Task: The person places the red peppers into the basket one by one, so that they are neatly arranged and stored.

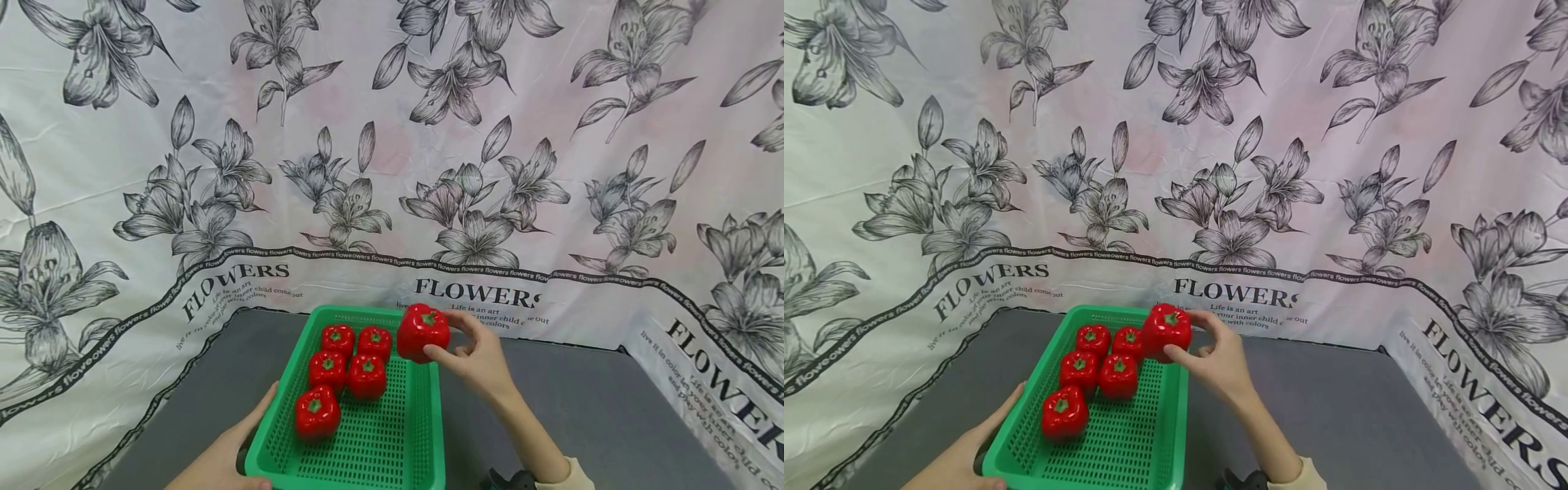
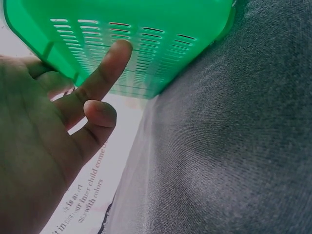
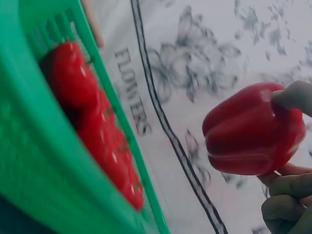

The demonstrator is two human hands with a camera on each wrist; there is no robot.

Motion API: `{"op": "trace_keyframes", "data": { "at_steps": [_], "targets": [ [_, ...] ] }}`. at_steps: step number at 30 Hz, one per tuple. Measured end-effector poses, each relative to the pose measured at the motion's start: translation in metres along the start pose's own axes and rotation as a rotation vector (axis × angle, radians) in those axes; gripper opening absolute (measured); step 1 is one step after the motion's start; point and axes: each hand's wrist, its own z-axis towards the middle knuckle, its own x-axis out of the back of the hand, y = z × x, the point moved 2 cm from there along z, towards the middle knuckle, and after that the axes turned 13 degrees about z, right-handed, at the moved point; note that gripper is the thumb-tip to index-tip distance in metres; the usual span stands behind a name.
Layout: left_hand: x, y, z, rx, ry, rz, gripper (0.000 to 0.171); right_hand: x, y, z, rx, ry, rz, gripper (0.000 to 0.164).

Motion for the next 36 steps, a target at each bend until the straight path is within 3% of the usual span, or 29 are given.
{"op": "trace_keyframes", "data": {
  "at_steps": [6,11,14,21,28,31,36],
  "targets": [
    [-0.001,-0.004,0.002,0.017,0.001,-0.005,0.117,-0.04,-0.001,-0.004,-0.027,-0.096,-0.063,0.056],
    [-0.002,0.003,0.002,-0.029,0.021,0.019,0.113,-0.061,0.01,-0.015,-0.095,-0.156,-0.155,0.057],
    [-0.002,0.005,0.002,-0.039,0.017,0.01,0.112,-0.067,0.018,-0.021,-0.107,-0.201,-0.211,0.059],
    [0.0,0.002,0.002,0.031,-0.012,-0.037,0.114,-0.076,0.031,-0.03,-0.129,-0.313,-0.266,0.062],
    [0.002,-0.003,0.0,-0.001,0.025,0.08,0.115,-0.085,0.04,-0.034,-0.199,-0.374,-0.355,0.061],
    [0.002,-0.002,-0.001,0.017,0.013,0.037,0.115,-0.089,0.042,-0.033,-0.195,-0.401,-0.4,0.062],
    [-0.001,0.004,-0.001,-0.036,-0.009,-0.06,0.112,-0.094,0.044,-0.035,-0.189,-0.419,-0.507,0.061]
  ]
}}
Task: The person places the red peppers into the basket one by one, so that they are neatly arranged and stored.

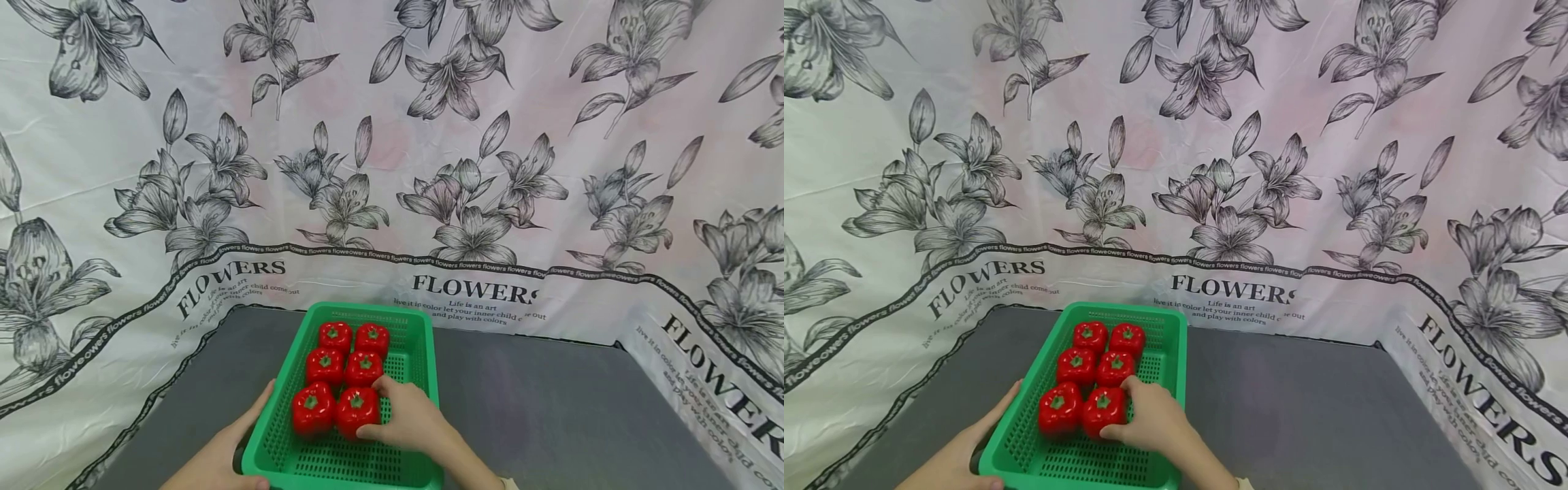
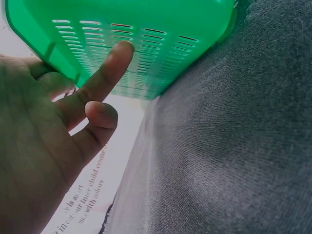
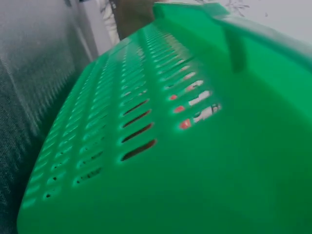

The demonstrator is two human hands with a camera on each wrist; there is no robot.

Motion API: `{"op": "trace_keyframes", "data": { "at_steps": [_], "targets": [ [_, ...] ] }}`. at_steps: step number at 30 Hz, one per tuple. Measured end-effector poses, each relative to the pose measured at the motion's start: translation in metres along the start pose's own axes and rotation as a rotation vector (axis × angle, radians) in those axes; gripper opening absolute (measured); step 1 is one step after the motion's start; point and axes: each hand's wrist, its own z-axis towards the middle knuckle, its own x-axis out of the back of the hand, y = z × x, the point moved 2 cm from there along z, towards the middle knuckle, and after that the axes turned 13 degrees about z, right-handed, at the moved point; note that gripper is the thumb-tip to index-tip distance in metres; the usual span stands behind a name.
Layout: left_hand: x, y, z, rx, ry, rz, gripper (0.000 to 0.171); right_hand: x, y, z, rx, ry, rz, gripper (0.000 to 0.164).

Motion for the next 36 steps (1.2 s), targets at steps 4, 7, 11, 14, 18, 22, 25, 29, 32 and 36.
{"op": "trace_keyframes", "data": {
  "at_steps": [4,7,11,14,18,22,25,29,32,36],
  "targets": [
    [-0.002,0.002,-0.001,0.015,-0.002,-0.054,0.112,-0.002,-0.003,-0.001,-0.022,-0.015,-0.088,0.063],
    [-0.003,0.0,-0.001,0.062,-0.001,-0.07,0.113,-0.002,-0.005,-0.002,-0.029,-0.025,-0.108,0.062],
    [-0.003,-0.004,-0.001,0.085,0.003,-0.05,0.114,-0.003,-0.005,-0.002,-0.042,-0.019,-0.116,0.06],
    [-0.002,-0.004,-0.001,0.024,0.011,-0.003,0.112,-0.006,-0.005,-0.001,-0.057,-0.003,-0.13,0.062],
    [0.0,-0.004,-0.002,-0.047,0.014,0.019,0.109,-0.007,-0.006,0.001,-0.079,0.015,-0.138,0.065],
    [0.0,-0.004,-0.001,-0.021,-0.002,-0.014,0.111,-0.006,-0.006,0.003,-0.096,0.023,-0.142,0.071],
    [0.001,-0.003,-0.001,0.005,-0.023,-0.018,0.113,-0.005,-0.007,0.004,-0.112,0.021,-0.147,0.08],
    [0.002,-0.004,0.0,0.045,-0.035,-0.015,0.116,-0.002,-0.008,0.002,-0.133,0.011,-0.098,0.091],
    [0.003,-0.006,0.0,0.04,-0.02,0.006,0.115,0.006,-0.008,-0.002,-0.103,0.025,-0.031,0.092],
    [0.006,-0.005,-0.001,-0.047,0.103,0.229,0.102,0.027,-0.008,-0.009,0.001,0.136,0.009,0.079]
  ]
}}
